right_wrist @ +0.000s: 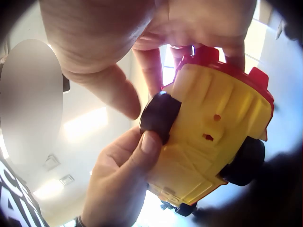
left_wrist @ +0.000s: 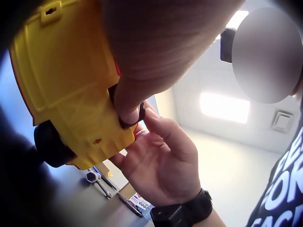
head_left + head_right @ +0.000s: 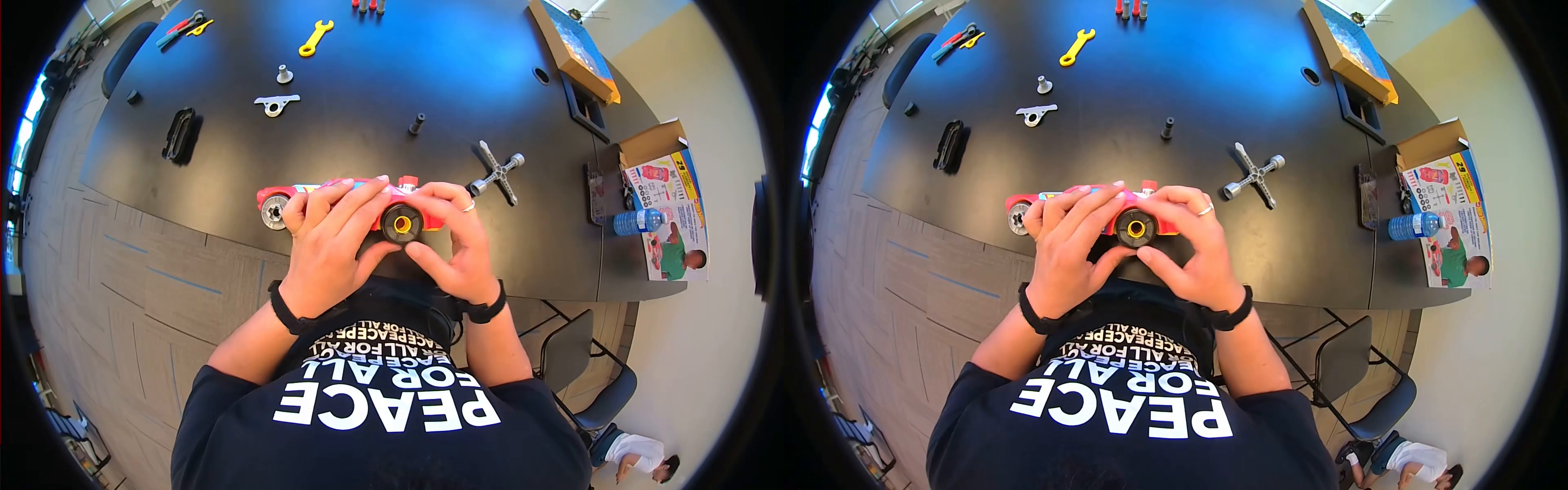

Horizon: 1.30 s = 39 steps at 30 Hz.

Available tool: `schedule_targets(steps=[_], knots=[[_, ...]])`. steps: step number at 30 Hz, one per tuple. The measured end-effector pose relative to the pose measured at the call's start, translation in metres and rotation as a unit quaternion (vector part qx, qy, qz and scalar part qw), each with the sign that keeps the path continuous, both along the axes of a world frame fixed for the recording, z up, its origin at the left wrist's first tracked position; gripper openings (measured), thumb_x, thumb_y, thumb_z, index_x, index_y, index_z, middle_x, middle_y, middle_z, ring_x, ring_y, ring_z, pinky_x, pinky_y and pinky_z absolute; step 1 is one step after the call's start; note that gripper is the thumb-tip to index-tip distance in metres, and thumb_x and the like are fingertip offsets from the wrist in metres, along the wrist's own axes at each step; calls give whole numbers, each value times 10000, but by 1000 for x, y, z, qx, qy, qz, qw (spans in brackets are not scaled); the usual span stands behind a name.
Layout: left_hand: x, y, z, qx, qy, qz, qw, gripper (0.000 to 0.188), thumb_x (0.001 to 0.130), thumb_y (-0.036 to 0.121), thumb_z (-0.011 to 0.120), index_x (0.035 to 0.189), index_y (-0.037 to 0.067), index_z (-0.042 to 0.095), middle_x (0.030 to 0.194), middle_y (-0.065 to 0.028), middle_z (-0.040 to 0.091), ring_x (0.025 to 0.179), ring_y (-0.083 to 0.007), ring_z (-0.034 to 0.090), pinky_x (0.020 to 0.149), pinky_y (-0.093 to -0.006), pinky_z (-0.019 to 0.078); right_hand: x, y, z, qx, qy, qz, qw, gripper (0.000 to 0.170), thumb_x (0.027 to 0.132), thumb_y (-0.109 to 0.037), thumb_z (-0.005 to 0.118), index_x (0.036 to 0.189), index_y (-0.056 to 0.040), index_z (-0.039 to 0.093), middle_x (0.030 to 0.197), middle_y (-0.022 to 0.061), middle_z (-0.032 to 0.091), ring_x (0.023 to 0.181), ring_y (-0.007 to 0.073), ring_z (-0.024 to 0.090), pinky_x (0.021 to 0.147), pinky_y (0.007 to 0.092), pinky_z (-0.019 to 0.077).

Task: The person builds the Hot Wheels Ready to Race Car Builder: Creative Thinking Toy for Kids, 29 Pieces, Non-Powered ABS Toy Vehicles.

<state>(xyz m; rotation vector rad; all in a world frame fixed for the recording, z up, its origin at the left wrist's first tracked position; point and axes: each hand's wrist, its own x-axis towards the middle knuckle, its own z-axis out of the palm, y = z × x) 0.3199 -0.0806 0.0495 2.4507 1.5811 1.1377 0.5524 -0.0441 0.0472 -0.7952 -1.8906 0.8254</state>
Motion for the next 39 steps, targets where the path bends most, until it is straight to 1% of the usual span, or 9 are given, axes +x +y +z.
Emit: schedule_targets(steps=[3, 9, 14, 16, 21, 23, 29, 36, 39], knots=[[1, -3, -2, -3, 5, 9, 1000, 701, 786, 306, 961, 1426, 122, 743, 1528, 14, 725, 1352, -255, 610, 1164, -468, 302, 7, 15, 6, -152, 142, -47, 977, 435, 956, -132, 833, 1376, -40, 765, 1424, 136, 649, 1307, 284, 636, 1081, 398, 531], [2, -9, -10, 14, 34, 25, 999, 608, 857, 148, 884, 1448, 135, 742, 1544, 26, 718, 1348, -243, 613, 1160, -461, 311, 31, 100, -12, 6, -237, -68, 969, 479, 1008, -56, 757, 1468, -192, 744, 1653, 243, 541, 1486, 429, 546, 1232, 506, 463], [8, -10, -6, 25, 41, 52, 998, 541, 903, 114, 828, 1437, 154, 755, 1549, 26, 712, 1262, -224, 648, 1135, -446, 323, 9, 137, -33, -51, -306, -43, 950, 544, 982, -61, 791, 1509, -162, 704, 1705, 262, 492, 1581, 514, 420, 1291, 534, 415], [11, -9, -5, 27, 39, 64, 997, 528, 905, 119, 829, 1428, 156, 759, 1547, 21, 712, 1263, -223, 648, 1134, -450, 325, 7, 145, -38, 34, -281, -71, 956, 483, 975, -62, 806, 1448, -122, 727, 1484, 200, 668, 1374, 410, 624, 1165, 475, 525], [12, -5, -6, 9, 55, 88, 995, 514, 900, 151, 855, 1401, 159, 741, 1567, -34, 681, 1345, -244, 623, 1145, -477, 323, 26, 120, -13, -133, -15, -61, 989, 264, 1087, -83, 718, 1343, -29, 752, 882, 9, 637, 765, 97, 612, 696, 265, 515], [12, -2, -6, 11, 62, 94, 994, 529, 898, 157, 860, 1411, 162, 729, 1566, -39, 675, 1378, -253, 612, 1151, -481, 321, 32, 87, 24, -247, 121, 18, 961, 279, 1159, -154, 623, 1349, 6, 750, 822, -11, 615, 700, 75, 564, 647, 257, 487], [17, 5, -13, 16, 70, 88, 994, 457, 1001, 192, 762, 1455, 162, 713, 1540, -69, 681, 1427, -270, 594, 1163, -507, 319, 19, 27, 68, -381, 91, 135, 910, 322, 1186, -198, 576, 1353, 23, 741, 763, -23, 573, 617, 49, 511, 536, 246, 450], [19, -1, -15, 26, 51, 93, 994, 519, 943, 173, 818, 1450, 161, 707, 1539, -51, 683, 1421, -260, 601, 1165, -493, 315, 7, 22, 70, -408, -2, 84, 909, 308, 1147, -129, 646, 1408, 13, 727, 762, -27, 591, 627, 25, 493, 528, 228, 392], [18, 0, -17, 32, 41, 92, 994, 592, 876, 149, 880, 1441, 166, 704, 1541, -37, 683, 1419, -252, 606, 1168, -490, 309, 13, 23, 62, -250, -30, 76, 965, 335, 1075, -68, 775, 1401, -15, 723, 823, -46, 646, 701, 20, 560, 643, 222, 465]])
